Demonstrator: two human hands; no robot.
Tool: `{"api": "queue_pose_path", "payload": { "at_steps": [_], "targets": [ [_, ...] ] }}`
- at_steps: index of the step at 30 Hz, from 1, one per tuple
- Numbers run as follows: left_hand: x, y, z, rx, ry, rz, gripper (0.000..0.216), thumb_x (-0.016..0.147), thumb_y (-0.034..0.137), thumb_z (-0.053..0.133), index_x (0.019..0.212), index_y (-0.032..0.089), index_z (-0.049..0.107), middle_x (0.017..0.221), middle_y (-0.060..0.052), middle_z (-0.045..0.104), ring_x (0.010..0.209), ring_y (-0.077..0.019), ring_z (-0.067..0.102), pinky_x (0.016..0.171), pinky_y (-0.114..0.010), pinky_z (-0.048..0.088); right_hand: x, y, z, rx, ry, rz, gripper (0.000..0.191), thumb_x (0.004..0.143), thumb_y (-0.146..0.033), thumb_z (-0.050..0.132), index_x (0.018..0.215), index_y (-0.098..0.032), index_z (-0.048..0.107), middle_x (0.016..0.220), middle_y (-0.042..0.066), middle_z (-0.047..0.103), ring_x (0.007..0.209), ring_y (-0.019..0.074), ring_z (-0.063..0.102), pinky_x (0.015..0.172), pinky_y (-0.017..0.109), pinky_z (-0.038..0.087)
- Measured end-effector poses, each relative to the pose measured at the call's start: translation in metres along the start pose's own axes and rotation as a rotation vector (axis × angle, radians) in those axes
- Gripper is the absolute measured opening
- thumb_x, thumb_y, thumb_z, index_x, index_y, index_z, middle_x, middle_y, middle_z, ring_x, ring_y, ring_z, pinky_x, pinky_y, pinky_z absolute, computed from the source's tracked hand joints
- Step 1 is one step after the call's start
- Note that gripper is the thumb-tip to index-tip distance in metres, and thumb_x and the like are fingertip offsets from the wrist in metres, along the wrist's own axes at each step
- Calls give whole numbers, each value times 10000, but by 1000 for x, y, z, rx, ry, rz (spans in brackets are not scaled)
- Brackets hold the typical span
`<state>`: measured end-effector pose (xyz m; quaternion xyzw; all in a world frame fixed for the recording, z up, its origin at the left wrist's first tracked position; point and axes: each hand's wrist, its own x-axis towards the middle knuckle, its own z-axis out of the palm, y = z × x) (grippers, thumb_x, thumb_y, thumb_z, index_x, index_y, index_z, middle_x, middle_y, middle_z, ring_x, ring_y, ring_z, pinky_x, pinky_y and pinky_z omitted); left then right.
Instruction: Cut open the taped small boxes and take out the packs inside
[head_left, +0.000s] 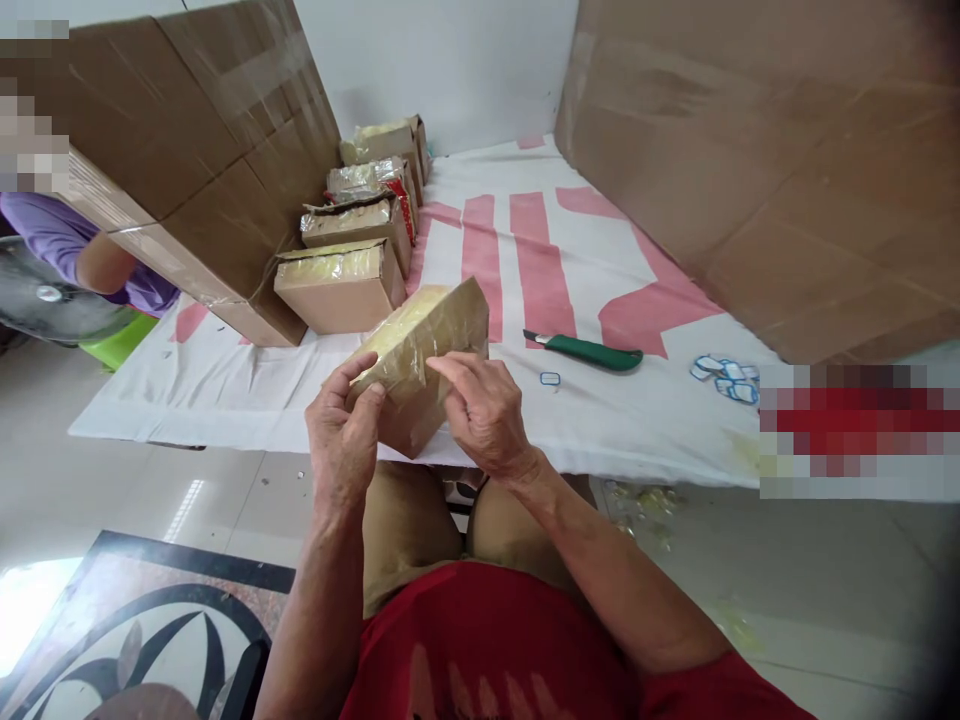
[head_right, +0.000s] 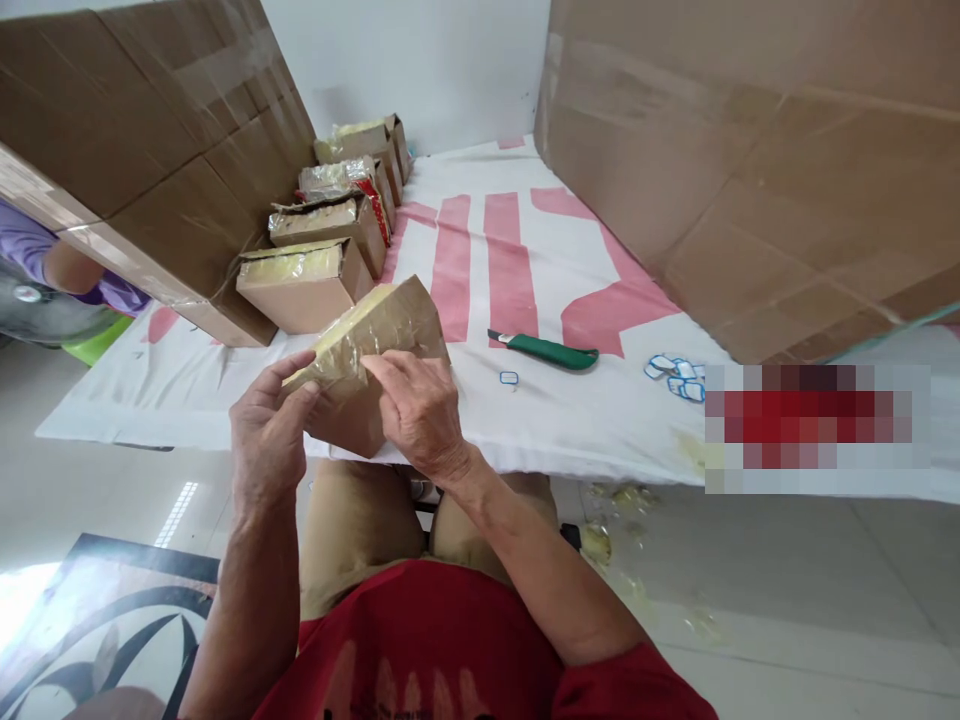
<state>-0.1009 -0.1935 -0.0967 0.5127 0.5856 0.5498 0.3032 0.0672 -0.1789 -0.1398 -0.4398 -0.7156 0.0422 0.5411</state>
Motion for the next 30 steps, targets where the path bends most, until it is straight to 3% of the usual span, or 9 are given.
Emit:
{"api": "queue_pose_path", "payload": {
  "at_steps": [2,5,9,14,17,20,23,27,30],
  "targets": [
    [0,1,-1,2,16,10,396,779,288,703,1150,166,768,851,-24,761,729,-152,670,675,-257,548,-3,1,-6,176,-8,84,338,852,-53,419,947,-214,701,973,57,767,888,193,702,807,330,506],
    [0,1,-1,-6,21,20,374,770,290,703,1115,166,775,907,-34,762,750,-152,663,686,-259,542,-4,0,-15,355,-125,236,246,811,-91,418,734,-225,610,696,-11,650,652,147,608,653,273,477],
    [0,0,1,9,21,23,354,772,298,703,1094,175,782,1027,-57,758,801,-160,677,747,-282,552,1,-5,-20,411,-271,324,203,784,-116,408,700,-223,560,618,-31,557,578,131,511,589,257,422],
    [-3,2,2,33,32,34,352,776,308,698,1091,180,789,1040,-64,759,854,-180,691,771,-296,560,2,-11,-12,258,-220,304,149,925,-242,526,990,-203,654,762,-6,665,682,153,594,668,281,454],
    [-4,3,2,33,25,20,362,780,311,698,1106,179,786,1009,-64,759,886,-192,696,794,-305,563,-1,-13,-6,112,-151,211,206,923,-288,641,1112,-212,669,822,9,698,691,158,601,700,294,471],
    [-5,5,5,33,29,14,359,789,308,685,1106,171,782,924,-52,759,847,-195,700,776,-314,572,-1,-15,-3,-6,-107,138,105,925,-268,659,1010,-219,696,894,39,732,696,161,601,718,308,474],
    [-8,6,7,66,39,36,343,797,298,675,1095,165,780,874,-42,756,840,-205,711,810,-338,590,3,-16,0,-58,-92,186,79,911,-279,677,860,-220,666,828,26,724,676,161,596,667,302,437],
    [-12,7,11,108,36,88,328,823,275,648,1111,178,771,917,-42,767,932,-220,731,934,-375,588,8,-16,5,-74,-101,235,100,886,-190,621,794,-227,623,753,8,698,655,158,576,649,301,398],
    [-14,6,12,181,38,166,322,846,263,615,1122,186,761,1017,-51,780,981,-217,733,929,-354,589,12,-15,5,-88,-94,218,133,846,-155,583,732,-224,586,716,11,669,655,162,548,659,314,377]
  ]
}}
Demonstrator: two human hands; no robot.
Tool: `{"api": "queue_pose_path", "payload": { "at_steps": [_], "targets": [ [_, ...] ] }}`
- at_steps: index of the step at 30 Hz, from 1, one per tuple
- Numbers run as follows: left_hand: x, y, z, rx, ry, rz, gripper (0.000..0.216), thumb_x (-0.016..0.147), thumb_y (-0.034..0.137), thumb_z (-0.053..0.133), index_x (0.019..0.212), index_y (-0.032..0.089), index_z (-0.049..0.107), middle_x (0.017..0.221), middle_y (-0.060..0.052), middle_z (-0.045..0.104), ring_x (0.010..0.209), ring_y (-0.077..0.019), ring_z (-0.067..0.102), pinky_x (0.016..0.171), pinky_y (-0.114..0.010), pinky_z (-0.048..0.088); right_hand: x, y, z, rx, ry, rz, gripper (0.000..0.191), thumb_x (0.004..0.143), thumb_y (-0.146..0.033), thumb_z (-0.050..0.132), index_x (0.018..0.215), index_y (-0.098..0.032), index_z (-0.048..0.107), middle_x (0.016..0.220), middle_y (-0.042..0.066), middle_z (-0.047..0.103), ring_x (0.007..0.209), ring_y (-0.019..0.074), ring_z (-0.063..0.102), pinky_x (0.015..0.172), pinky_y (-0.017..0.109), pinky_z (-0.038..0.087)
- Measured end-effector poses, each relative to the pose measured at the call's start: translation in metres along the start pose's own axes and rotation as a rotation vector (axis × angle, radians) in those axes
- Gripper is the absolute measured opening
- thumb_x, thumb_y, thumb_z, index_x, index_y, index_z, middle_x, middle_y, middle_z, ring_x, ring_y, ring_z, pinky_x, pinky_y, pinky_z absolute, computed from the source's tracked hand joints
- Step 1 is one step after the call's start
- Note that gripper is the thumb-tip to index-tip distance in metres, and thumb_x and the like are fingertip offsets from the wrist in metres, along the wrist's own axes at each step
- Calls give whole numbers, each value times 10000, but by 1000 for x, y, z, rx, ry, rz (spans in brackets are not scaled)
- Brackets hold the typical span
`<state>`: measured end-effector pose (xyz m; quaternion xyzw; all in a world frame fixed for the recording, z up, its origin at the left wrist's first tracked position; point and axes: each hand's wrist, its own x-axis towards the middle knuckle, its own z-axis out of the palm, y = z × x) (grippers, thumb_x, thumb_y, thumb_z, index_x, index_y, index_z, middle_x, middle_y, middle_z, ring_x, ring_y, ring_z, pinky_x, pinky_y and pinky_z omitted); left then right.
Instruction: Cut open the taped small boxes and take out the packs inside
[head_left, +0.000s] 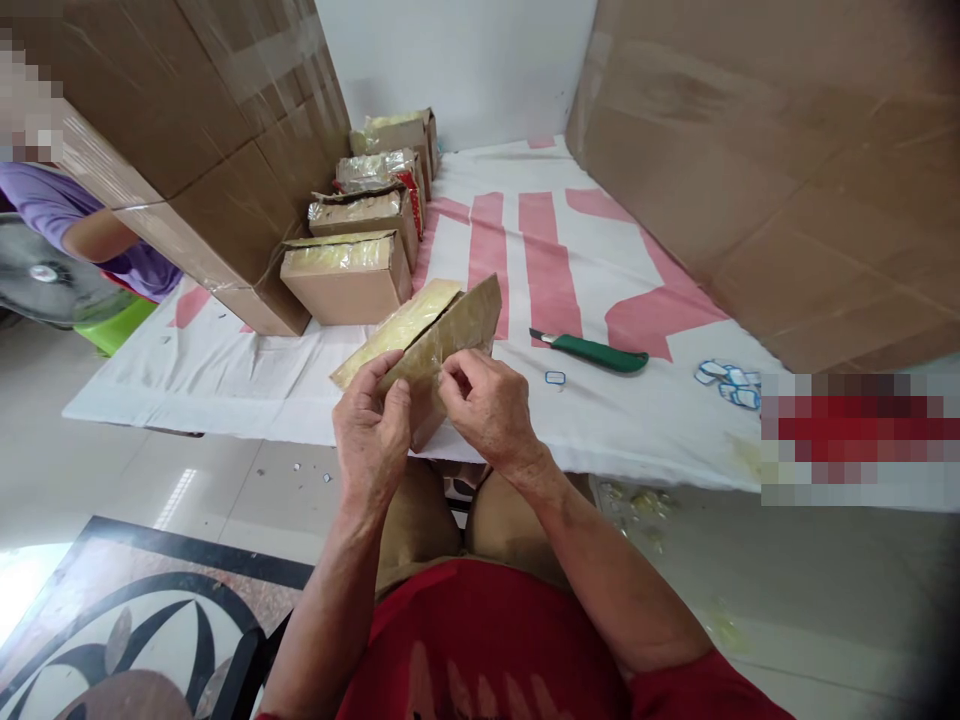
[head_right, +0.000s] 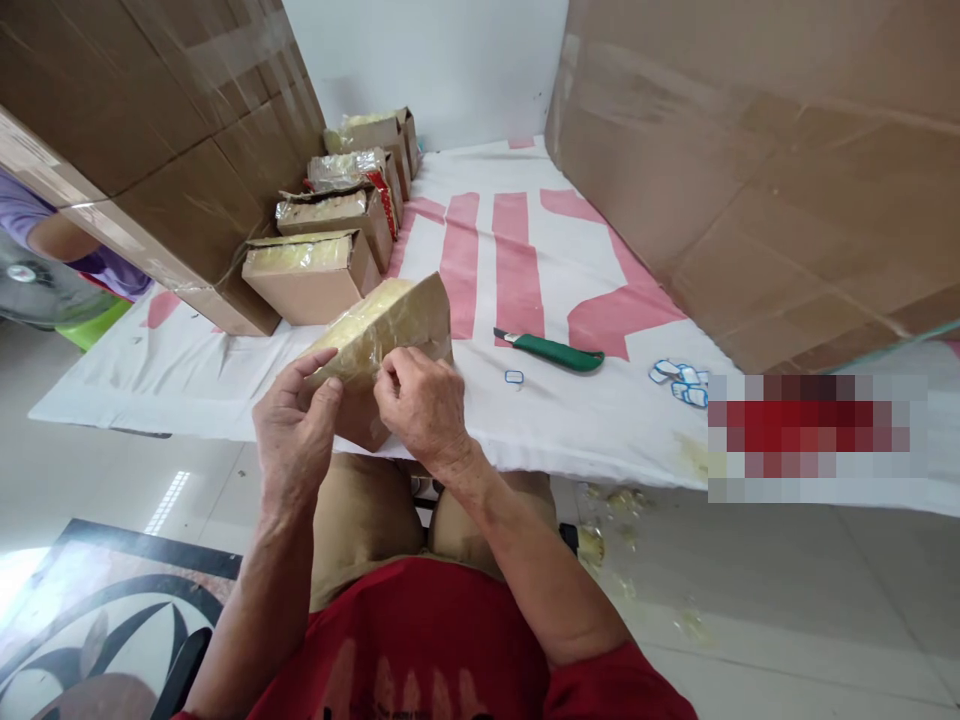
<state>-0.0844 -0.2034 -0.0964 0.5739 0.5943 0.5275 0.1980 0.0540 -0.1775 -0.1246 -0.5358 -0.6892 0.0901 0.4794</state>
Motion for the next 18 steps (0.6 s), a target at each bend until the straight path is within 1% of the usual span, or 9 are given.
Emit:
{"api": "queue_pose_path", "payload": {
  "at_steps": [2,4,6,8,11,13,16,18],
  "targets": [
    [-1,-1,0,62,1,54,316,854,260,602,1119,186,757,1072,-59,780,1009,-217,730,895,-333,589,5,1,-4,53,-22,5,141,810,-155,569,687,-222,558,676,1,634,635,153,517,654,313,369],
    [-3,-2,-1,110,-13,74,315,861,259,598,1126,186,750,1089,-64,777,1016,-219,729,868,-323,584,11,4,-11,223,-104,65,136,782,-181,565,654,-222,548,632,-20,592,600,136,482,621,297,366],
    [-5,-3,-1,131,-33,68,316,869,256,596,1141,191,743,1066,-61,779,979,-216,733,847,-320,580,17,9,-18,463,-222,180,125,761,-234,578,638,-220,566,594,-39,553,568,123,453,572,279,354],
    [-7,-5,-2,130,-50,68,323,880,252,596,1166,202,736,1054,-54,786,943,-207,739,852,-321,576,22,14,-21,672,-303,312,123,727,-290,606,630,-215,597,563,-50,522,544,116,430,540,271,335],
    [-9,-7,-1,118,-76,111,326,898,248,595,1194,211,728,1083,-49,794,955,-198,746,895,-314,570,25,21,-19,879,-339,476,121,653,-320,650,620,-207,624,535,-58,500,512,104,398,523,268,312],
    [-9,-7,-2,122,-101,147,317,908,250,598,1196,213,724,1093,-46,795,961,-195,749,892,-300,568,24,23,-16,985,-351,571,128,609,-322,675,614,-205,621,530,-60,495,500,96,380,513,264,298],
    [-8,-8,-3,159,-111,176,300,920,253,590,1188,215,721,1073,-40,800,935,-190,753,859,-287,569,24,24,-13,1086,-370,697,161,555,-324,707,617,-204,621,523,-61,491,493,92,369,494,256,264],
    [-8,-8,-5,192,-107,185,295,929,257,576,1187,215,714,1084,-40,801,958,-193,754,871,-292,571,25,23,-12,1135,-376,747,179,528,-322,718,619,-200,623,525,-60,491,493,88,368,488,255,248]
  ]
}}
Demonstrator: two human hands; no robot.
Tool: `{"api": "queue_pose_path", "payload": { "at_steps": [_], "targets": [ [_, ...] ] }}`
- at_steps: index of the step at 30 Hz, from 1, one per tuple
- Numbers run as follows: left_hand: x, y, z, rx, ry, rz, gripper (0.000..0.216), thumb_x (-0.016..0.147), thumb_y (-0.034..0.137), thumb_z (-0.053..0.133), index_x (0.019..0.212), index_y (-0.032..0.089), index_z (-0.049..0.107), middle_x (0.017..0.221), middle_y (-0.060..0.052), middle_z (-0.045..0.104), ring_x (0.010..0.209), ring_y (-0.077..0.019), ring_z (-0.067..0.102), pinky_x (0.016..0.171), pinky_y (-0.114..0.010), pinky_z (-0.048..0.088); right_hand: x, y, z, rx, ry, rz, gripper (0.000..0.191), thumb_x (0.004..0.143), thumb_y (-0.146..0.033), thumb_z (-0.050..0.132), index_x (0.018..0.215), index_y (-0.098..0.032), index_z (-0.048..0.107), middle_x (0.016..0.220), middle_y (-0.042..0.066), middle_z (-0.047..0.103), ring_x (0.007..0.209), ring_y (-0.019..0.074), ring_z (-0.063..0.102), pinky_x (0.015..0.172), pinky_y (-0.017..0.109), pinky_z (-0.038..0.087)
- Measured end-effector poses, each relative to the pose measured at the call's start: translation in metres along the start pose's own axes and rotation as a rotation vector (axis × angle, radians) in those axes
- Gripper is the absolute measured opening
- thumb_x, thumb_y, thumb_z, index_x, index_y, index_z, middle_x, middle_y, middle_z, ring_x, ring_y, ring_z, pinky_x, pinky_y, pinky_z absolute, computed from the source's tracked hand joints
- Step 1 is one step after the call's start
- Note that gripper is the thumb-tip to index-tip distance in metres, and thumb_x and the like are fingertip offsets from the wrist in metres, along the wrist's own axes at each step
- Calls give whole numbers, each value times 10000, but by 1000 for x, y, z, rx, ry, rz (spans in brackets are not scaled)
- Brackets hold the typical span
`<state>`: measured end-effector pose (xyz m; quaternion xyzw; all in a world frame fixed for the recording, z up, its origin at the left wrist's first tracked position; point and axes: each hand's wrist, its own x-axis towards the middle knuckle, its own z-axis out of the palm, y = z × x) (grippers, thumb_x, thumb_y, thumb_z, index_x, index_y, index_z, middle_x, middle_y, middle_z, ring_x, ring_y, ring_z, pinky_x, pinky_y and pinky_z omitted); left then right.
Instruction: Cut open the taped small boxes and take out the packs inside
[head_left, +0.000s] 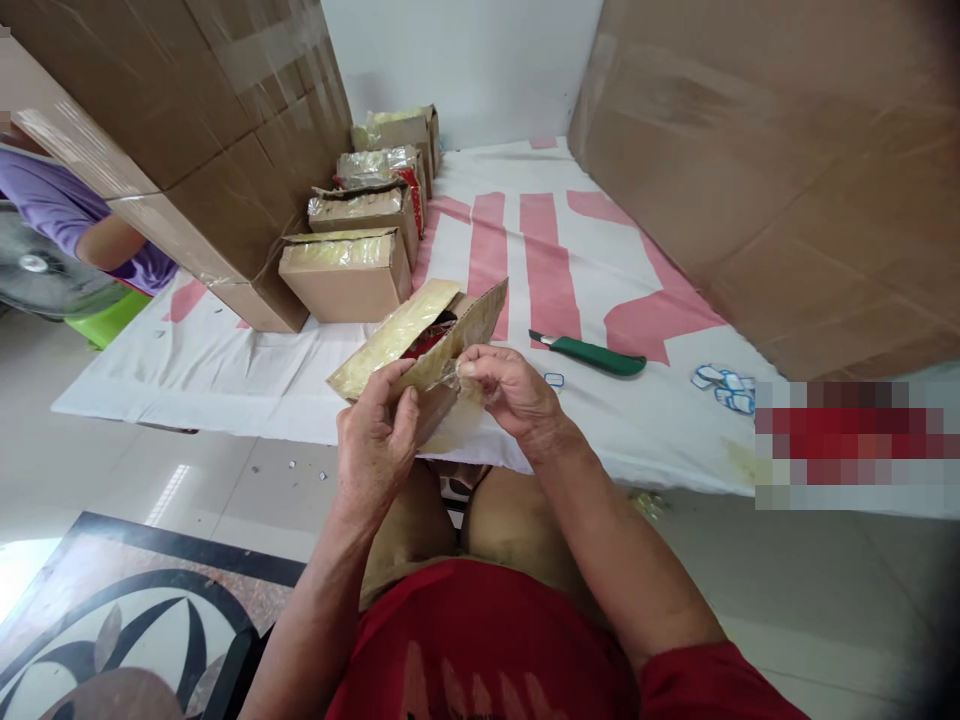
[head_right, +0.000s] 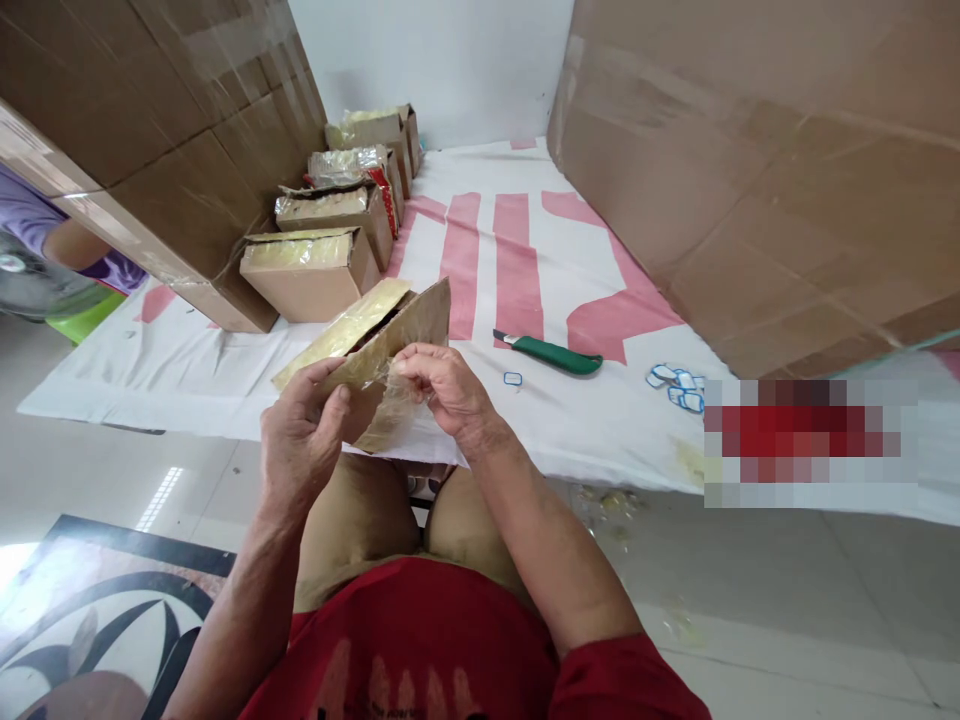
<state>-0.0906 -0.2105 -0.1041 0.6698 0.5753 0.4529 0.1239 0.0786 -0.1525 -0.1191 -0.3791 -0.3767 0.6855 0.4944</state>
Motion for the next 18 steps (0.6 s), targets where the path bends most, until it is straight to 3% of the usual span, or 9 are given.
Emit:
{"api": "queue_pose_path", "payload": {
  "at_steps": [4,8,14,18],
  "targets": [
    [0,-1,-5,-7,-59,15,310,946,302,577,1222,212,687,1116,-56,798,1006,-204,755,897,-307,580,0,-1,3,65,-9,7,181,529,-321,715,611,-199,611,539,-56,496,502,85,374,502,262,266],
    [-1,-2,-7,-49,-153,10,516,887,365,686,1376,222,606,1110,-57,803,990,-215,765,854,-310,594,-2,-4,4,57,-39,26,175,551,-307,738,632,-189,637,575,-38,551,541,104,460,540,268,344],
    [-2,-4,0,25,-85,-46,176,884,267,650,1007,215,764,835,-2,803,734,-161,747,698,-234,542,-6,-11,4,71,-10,56,180,514,-283,737,576,-189,597,561,-49,514,517,84,425,488,249,310],
    [-2,-4,4,54,-75,-48,177,874,280,655,992,210,766,793,-5,795,702,-161,735,668,-226,522,-9,-19,7,93,0,49,163,477,-257,706,534,-187,570,523,-65,442,486,57,354,449,233,239]
  ]
}}
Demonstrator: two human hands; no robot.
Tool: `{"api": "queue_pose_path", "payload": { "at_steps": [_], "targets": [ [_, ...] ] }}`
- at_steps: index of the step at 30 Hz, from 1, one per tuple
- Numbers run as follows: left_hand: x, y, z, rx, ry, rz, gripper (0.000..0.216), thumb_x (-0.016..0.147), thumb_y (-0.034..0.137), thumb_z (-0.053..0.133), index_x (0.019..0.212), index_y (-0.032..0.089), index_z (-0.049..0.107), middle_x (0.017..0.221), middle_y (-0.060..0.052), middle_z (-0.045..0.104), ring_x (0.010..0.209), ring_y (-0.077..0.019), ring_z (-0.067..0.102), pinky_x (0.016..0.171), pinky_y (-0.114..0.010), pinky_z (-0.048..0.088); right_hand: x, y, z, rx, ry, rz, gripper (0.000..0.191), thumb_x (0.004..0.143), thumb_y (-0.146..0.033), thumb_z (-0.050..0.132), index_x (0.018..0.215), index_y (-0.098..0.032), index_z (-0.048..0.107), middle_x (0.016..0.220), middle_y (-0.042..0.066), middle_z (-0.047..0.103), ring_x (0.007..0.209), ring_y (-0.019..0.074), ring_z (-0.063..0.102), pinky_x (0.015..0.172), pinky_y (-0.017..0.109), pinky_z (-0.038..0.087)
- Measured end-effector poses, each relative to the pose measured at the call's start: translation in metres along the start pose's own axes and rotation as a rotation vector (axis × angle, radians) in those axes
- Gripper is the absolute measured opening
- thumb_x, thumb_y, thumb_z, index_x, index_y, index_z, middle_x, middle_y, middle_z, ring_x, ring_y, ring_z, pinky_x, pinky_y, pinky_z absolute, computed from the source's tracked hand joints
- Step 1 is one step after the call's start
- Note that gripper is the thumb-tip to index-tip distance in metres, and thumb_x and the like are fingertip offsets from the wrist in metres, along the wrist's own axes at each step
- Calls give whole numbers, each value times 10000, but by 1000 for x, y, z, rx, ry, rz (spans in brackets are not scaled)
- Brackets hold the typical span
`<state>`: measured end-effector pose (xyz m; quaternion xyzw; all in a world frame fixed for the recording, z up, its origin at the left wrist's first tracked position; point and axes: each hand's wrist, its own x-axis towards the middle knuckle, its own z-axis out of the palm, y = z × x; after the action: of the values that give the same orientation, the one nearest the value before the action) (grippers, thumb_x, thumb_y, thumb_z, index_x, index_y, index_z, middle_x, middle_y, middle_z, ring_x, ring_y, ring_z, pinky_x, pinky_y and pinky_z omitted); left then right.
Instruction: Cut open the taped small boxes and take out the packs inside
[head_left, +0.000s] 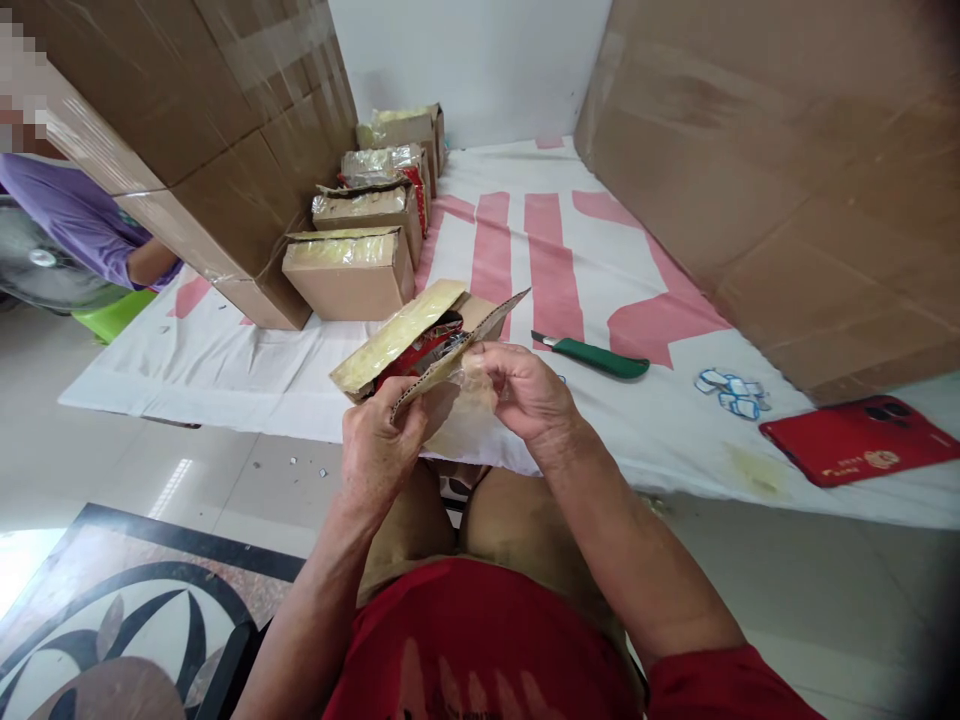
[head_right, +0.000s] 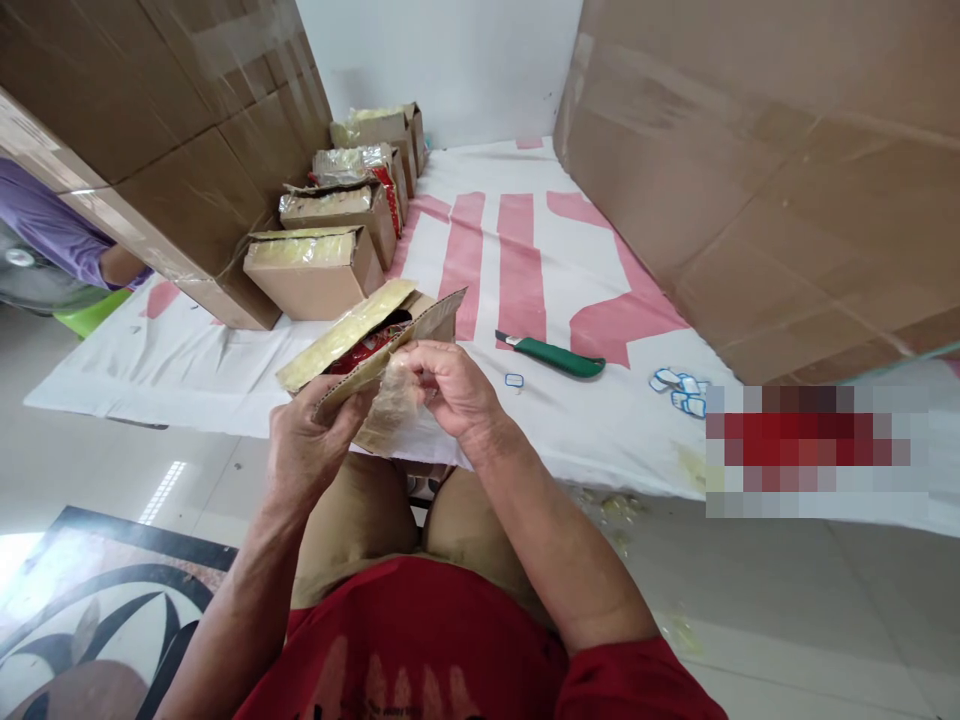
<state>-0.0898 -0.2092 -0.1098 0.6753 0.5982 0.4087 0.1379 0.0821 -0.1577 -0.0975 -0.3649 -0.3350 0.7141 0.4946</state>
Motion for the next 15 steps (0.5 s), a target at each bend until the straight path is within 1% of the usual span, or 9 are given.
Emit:
{"api": "queue_pose_path", "payload": {
  "at_steps": [4,7,9,11,13,14,15],
  "targets": [
    [2,2,2,62,0,22,184,886,313,631,959,214,768,700,-1,756,608,-146,682,595,-217,470,-5,-9,4,-9,40,-24,125,477,-249,694,537,-188,603,471,-85,392,442,42,297,410,214,186],
    [2,4,4,68,-11,34,195,893,320,609,945,220,767,679,1,738,587,-138,658,574,-213,447,-8,-13,6,-23,53,-84,88,495,-241,680,525,-193,611,440,-84,402,423,44,294,386,209,188],
    [2,5,5,55,-10,17,189,887,312,609,941,220,766,670,6,726,580,-132,645,575,-210,443,-8,-15,6,-65,33,-121,87,522,-246,683,527,-194,613,429,-79,429,400,46,320,382,213,217],
    [2,6,6,44,-1,-24,177,873,299,615,931,218,761,632,21,695,550,-123,612,565,-208,434,-6,-18,1,-151,-19,-142,116,561,-264,722,553,-189,635,433,-72,470,383,52,367,393,219,265],
    [3,8,6,37,3,-65,162,851,284,619,904,215,756,604,33,665,530,-118,581,553,-208,424,-5,-22,-9,-252,-76,-146,167,602,-295,784,591,-177,666,475,-55,529,398,65,434,418,228,328],
    [4,10,5,31,12,-80,158,839,277,615,883,213,752,597,35,658,527,-117,574,550,-208,422,-5,-25,-16,-293,-78,-158,192,620,-314,812,616,-171,684,505,-46,557,417,71,464,435,234,358],
    [5,11,5,25,26,-89,156,826,270,608,862,211,748,597,35,658,531,-118,576,552,-209,424,-6,-27,-24,-317,-50,-182,213,633,-330,836,642,-167,700,533,-39,577,437,75,484,450,238,379]
  ]
}}
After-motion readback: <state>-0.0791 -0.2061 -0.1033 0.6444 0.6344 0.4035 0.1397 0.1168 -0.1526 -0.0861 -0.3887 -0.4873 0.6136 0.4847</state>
